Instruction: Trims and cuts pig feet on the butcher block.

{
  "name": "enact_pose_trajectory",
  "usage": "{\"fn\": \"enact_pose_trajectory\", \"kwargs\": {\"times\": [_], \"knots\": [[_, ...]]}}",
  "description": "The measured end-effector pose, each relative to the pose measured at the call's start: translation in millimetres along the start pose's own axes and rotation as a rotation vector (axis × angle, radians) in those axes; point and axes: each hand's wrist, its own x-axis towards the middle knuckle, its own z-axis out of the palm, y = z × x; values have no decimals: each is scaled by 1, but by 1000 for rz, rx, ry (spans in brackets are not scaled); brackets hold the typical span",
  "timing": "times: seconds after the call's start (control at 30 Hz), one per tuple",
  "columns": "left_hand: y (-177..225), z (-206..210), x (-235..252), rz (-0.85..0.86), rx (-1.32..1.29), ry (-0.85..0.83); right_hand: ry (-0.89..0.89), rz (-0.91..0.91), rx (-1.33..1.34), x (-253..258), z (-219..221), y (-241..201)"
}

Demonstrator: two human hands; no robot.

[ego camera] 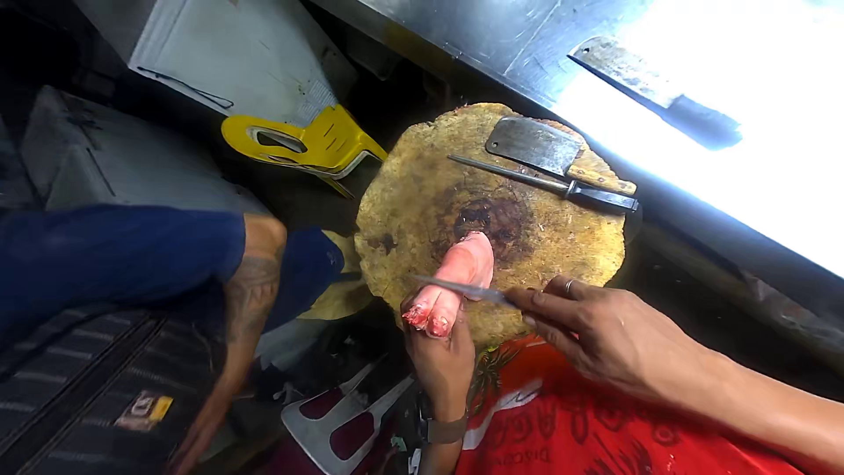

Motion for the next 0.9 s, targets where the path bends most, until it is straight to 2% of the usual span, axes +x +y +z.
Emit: {"fn": "enact_pose_trajectory", "kwargs": {"times": [0.1, 0.27, 0.4, 0.57, 0.7, 0.83, 0.9], "knots": [[0, -1, -1, 3, 12, -10, -2, -29, 46, -2, 5, -6], [-5, -5, -2, -34, -22, 9, -86, 120, 70, 13, 22, 22], [-8, -8, -1, -54, -94, 22, -63, 52, 111, 10, 23, 4], [-11, -8, 2, -95, -140, 33, -105, 171, 119, 30, 43, 30], [-11, -10, 3, -129, -145, 45, -87, 107, 130, 30, 44, 15], [-9, -8, 5, -160, -204, 70, -155, 240, 165, 46, 52, 42], [-9, -8, 6, -179, -200, 77, -123, 191, 205, 43, 50, 39]]}}
